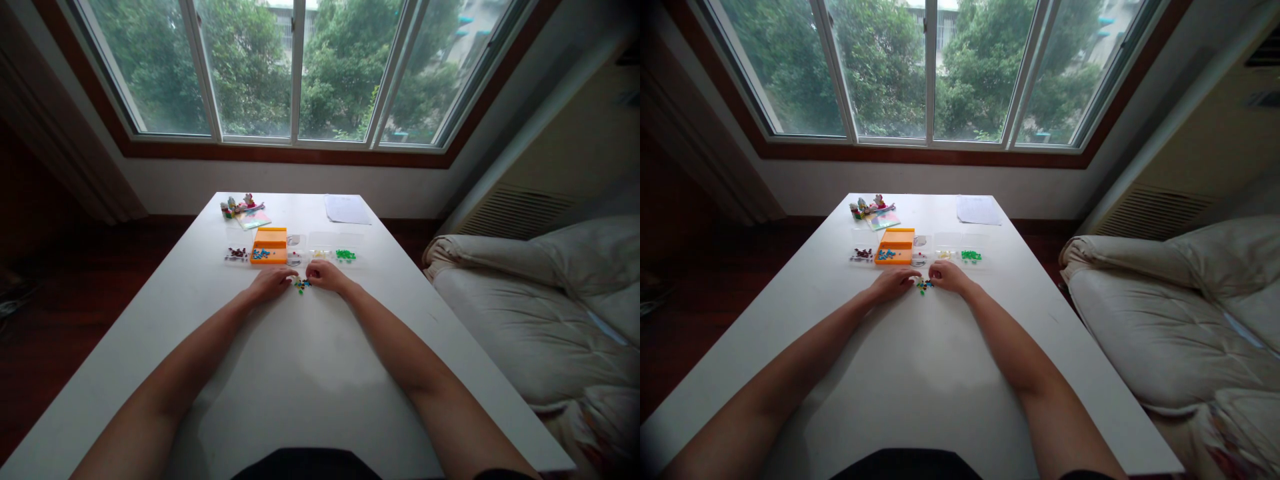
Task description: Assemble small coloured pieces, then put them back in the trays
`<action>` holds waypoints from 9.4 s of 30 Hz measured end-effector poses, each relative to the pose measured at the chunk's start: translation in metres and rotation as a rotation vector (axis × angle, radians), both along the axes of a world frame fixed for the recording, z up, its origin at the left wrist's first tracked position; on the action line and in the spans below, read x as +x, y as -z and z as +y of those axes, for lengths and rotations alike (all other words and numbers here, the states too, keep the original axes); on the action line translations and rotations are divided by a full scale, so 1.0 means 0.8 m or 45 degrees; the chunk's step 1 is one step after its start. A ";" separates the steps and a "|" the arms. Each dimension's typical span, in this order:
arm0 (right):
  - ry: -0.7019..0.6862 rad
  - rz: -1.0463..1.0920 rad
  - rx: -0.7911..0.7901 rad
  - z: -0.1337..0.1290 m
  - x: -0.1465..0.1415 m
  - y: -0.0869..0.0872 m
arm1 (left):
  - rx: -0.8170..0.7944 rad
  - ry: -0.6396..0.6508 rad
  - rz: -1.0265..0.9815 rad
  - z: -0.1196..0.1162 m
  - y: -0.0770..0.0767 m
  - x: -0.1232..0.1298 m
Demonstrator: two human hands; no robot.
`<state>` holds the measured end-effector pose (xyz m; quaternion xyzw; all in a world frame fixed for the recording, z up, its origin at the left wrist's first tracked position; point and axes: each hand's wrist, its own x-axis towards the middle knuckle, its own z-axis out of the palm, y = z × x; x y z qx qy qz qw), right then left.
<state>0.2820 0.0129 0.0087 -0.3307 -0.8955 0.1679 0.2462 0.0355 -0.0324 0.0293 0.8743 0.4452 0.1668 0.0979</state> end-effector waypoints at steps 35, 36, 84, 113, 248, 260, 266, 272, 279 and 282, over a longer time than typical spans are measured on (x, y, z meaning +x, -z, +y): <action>0.025 0.070 -0.235 -0.003 -0.004 -0.004 | -0.021 -0.354 -0.046 0.012 0.007 -0.013; 0.023 0.071 -0.192 -0.002 -0.005 -0.003 | -0.023 -0.354 -0.046 0.012 0.006 -0.013; 0.470 0.074 0.276 0.002 -0.018 -0.004 | -0.012 -0.324 -0.109 0.017 0.012 -0.019; 0.018 -0.286 0.238 -0.039 -0.046 -0.031 | -0.073 -0.195 -0.167 0.024 0.020 -0.026; 0.070 -0.120 0.084 -0.005 -0.024 0.000 | -0.057 -0.239 -0.147 0.023 0.019 -0.023; 0.148 -0.163 0.111 -0.012 -0.029 -0.001 | -0.030 -0.236 -0.158 0.024 0.022 -0.024; 0.218 -0.103 0.160 -0.009 -0.027 0.005 | -0.032 -0.215 -0.135 0.021 0.018 -0.020; 0.548 0.150 0.256 0.013 0.006 -0.004 | 0.058 -0.145 -0.122 0.009 0.012 -0.003; 1.083 0.309 0.295 0.046 0.077 -0.002 | 0.025 -0.064 -0.056 0.000 0.006 0.013; 1.175 0.296 0.291 0.050 0.090 0.003 | 0.016 -0.042 -0.058 -0.002 0.005 0.015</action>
